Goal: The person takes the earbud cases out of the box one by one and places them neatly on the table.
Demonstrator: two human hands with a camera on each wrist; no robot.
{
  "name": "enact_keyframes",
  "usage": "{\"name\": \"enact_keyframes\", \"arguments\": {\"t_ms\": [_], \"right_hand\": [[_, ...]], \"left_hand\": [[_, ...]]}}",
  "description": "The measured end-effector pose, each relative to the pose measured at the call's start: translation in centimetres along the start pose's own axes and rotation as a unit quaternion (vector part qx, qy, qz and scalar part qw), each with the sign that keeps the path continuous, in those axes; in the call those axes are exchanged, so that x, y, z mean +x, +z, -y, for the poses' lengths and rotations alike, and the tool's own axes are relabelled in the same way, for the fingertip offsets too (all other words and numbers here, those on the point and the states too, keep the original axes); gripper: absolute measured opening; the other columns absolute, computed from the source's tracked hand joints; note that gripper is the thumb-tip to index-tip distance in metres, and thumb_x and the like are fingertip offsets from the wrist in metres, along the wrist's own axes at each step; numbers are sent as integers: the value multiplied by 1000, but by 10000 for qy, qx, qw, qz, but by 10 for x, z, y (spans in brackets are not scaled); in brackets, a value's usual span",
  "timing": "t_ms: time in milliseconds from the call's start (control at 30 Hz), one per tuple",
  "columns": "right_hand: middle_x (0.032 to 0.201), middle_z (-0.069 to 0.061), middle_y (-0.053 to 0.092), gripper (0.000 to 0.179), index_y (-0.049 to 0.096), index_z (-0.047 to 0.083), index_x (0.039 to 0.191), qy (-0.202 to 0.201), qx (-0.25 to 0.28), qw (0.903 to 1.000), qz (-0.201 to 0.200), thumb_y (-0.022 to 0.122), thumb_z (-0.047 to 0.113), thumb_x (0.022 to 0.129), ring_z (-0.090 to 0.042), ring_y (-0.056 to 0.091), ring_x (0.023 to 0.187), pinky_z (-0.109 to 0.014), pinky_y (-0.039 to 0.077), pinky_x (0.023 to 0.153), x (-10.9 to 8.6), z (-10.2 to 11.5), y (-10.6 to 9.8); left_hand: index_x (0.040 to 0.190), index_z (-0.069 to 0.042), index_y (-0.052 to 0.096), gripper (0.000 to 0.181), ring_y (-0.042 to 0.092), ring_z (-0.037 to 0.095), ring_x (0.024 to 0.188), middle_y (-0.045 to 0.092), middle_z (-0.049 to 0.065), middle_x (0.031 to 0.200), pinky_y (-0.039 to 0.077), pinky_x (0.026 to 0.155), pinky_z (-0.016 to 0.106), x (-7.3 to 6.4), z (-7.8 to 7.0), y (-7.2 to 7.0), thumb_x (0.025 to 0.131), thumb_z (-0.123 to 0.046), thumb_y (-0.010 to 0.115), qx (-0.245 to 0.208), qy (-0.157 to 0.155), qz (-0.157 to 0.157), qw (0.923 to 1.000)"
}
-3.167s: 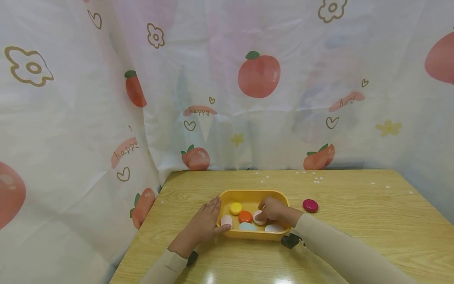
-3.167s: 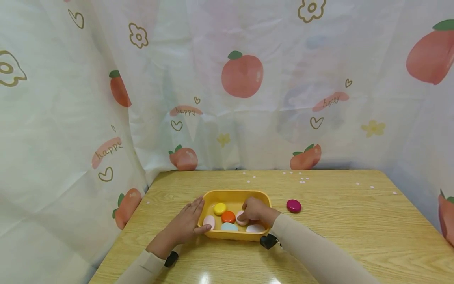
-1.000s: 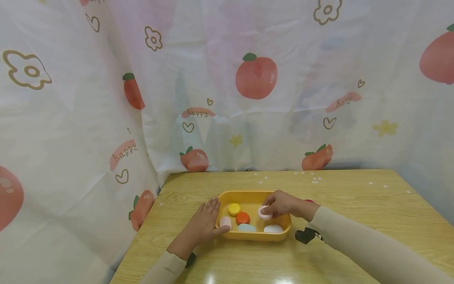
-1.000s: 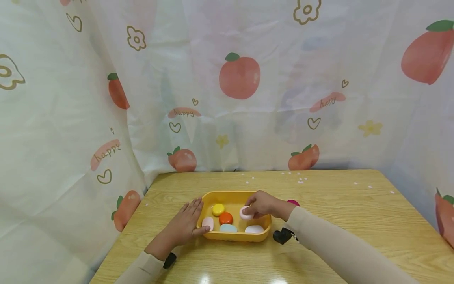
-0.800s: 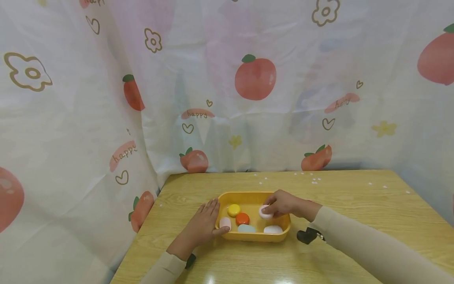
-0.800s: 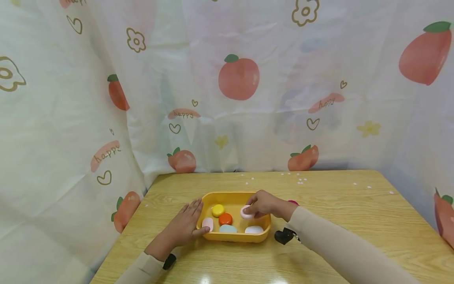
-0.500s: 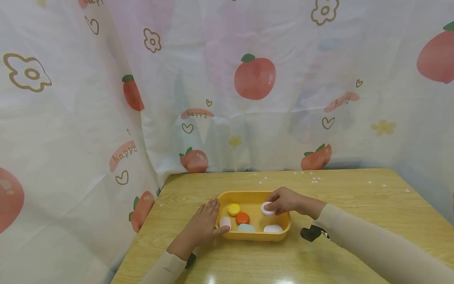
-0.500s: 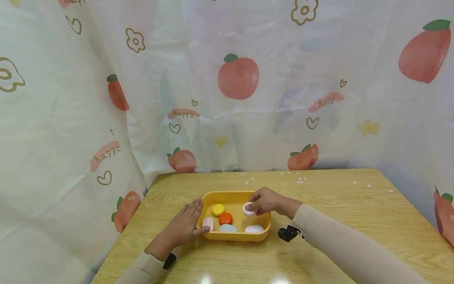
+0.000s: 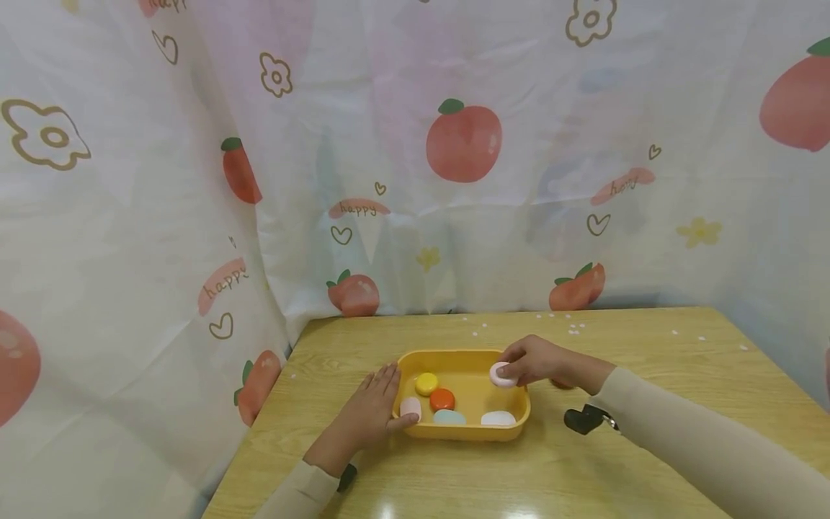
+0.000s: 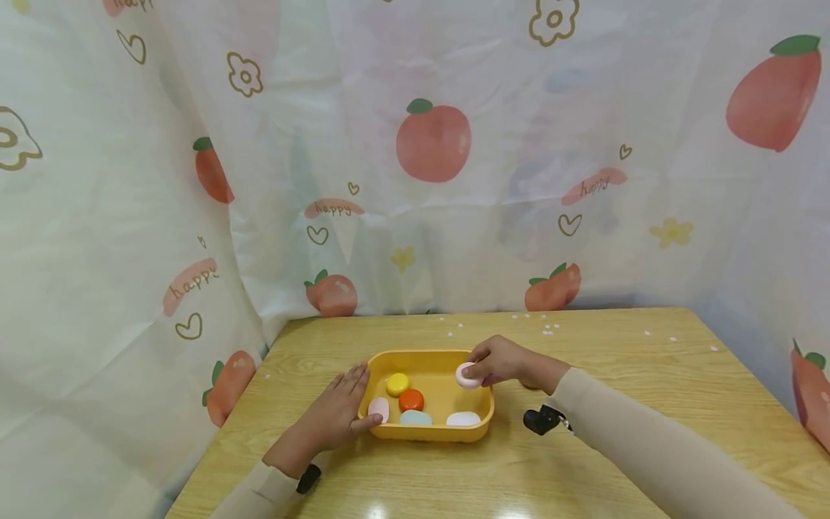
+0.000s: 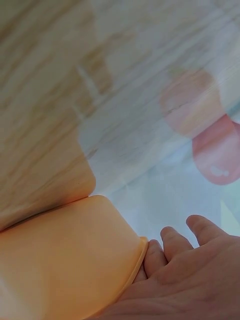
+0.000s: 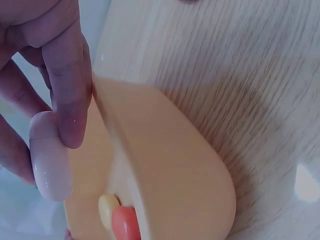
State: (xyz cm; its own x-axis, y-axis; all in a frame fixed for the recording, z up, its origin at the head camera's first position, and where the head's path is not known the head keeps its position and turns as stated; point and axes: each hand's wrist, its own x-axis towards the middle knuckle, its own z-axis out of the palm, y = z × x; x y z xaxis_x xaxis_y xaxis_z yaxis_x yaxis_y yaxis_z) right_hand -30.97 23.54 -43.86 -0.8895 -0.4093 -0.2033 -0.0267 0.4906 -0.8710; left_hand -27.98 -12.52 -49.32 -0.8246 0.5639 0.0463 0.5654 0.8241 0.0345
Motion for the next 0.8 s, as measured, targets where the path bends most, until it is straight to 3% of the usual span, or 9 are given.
{"name": "enact_keyframes", "arguments": {"t_ms": [300, 800], "right_hand": [[100, -9, 67, 33, 67, -6, 113, -183, 85, 9998, 94, 72, 18, 90, -21, 64, 89, -41, 56, 80, -6, -9, -14], [95, -8, 67, 38, 65, -7, 116, -124, -205, 9996, -132, 70, 21, 91, -20, 63, 82, -38, 55, 74, -20, -28, -35]], "left_hand": [[154, 1, 18, 102, 13, 26, 147, 14, 15, 161, 14, 116, 47, 1, 1, 3, 90, -79, 18, 10, -2, -65, 10000], [154, 2, 18, 101, 15, 27, 146, 14, 14, 160, 17, 115, 48, 1, 1, 2, 91, -77, 23, -89, -17, -57, 9999]]}}
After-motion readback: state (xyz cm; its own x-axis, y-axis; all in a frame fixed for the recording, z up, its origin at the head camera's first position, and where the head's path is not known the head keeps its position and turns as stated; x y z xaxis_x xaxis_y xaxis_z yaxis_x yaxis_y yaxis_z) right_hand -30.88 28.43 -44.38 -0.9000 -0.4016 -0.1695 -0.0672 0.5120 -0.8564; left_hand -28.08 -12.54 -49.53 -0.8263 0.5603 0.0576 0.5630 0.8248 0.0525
